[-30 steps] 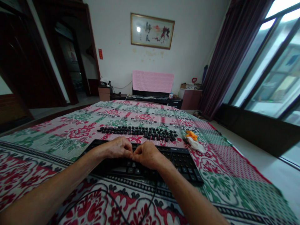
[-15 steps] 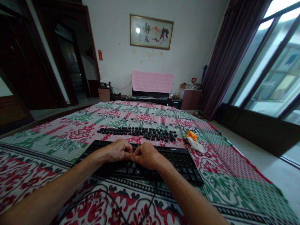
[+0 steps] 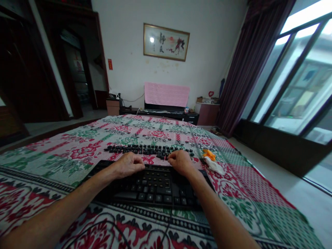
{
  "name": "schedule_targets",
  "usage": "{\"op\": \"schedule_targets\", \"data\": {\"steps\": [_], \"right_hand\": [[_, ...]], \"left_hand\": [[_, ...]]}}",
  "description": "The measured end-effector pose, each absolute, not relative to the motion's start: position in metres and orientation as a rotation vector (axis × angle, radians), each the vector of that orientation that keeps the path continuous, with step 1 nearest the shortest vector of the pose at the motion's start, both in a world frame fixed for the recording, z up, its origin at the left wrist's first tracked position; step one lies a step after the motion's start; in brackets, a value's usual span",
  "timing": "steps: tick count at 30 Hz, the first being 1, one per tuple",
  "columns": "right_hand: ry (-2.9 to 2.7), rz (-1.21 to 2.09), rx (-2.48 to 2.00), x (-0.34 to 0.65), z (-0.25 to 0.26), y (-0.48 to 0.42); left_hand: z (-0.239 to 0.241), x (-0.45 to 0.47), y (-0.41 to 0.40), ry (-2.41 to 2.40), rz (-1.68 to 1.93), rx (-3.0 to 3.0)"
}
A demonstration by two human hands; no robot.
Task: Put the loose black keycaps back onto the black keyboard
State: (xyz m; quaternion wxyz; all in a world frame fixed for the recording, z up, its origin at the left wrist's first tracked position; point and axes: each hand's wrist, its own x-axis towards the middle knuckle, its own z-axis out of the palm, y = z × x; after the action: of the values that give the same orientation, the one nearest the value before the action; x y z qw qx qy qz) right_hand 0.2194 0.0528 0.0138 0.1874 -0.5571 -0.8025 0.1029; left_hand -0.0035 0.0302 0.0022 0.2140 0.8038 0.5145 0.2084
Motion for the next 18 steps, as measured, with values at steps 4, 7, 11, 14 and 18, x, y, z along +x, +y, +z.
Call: {"op": "schedule_targets", "data": {"steps": [4, 7, 11, 14, 18], "right_hand": [[-2.268, 0.175, -1.619, 0.215, 0.007, 0.07], [-2.314, 0.082, -1.671, 0.204, 0.005, 0.08], [-2.323, 0.065, -1.748, 0.194, 0.002, 0.09], [-2.338, 0.075, -1.78, 0.193, -0.001, 0.094], [-2.348, 0.08, -1.781, 0.194, -0.005, 0.096]], "left_hand": [[0.002, -0.004, 0.032, 1.475, 0.6, 2.256], [0.004, -0.006, 0.031, 1.482, 0.613, 2.281], [0.008, -0.009, 0.031, 1.55, 0.637, 2.279], [0.011, -0.009, 0.031, 1.601, 0.638, 2.27], [0.012, -0.01, 0.032, 1.597, 0.656, 2.252]]}}
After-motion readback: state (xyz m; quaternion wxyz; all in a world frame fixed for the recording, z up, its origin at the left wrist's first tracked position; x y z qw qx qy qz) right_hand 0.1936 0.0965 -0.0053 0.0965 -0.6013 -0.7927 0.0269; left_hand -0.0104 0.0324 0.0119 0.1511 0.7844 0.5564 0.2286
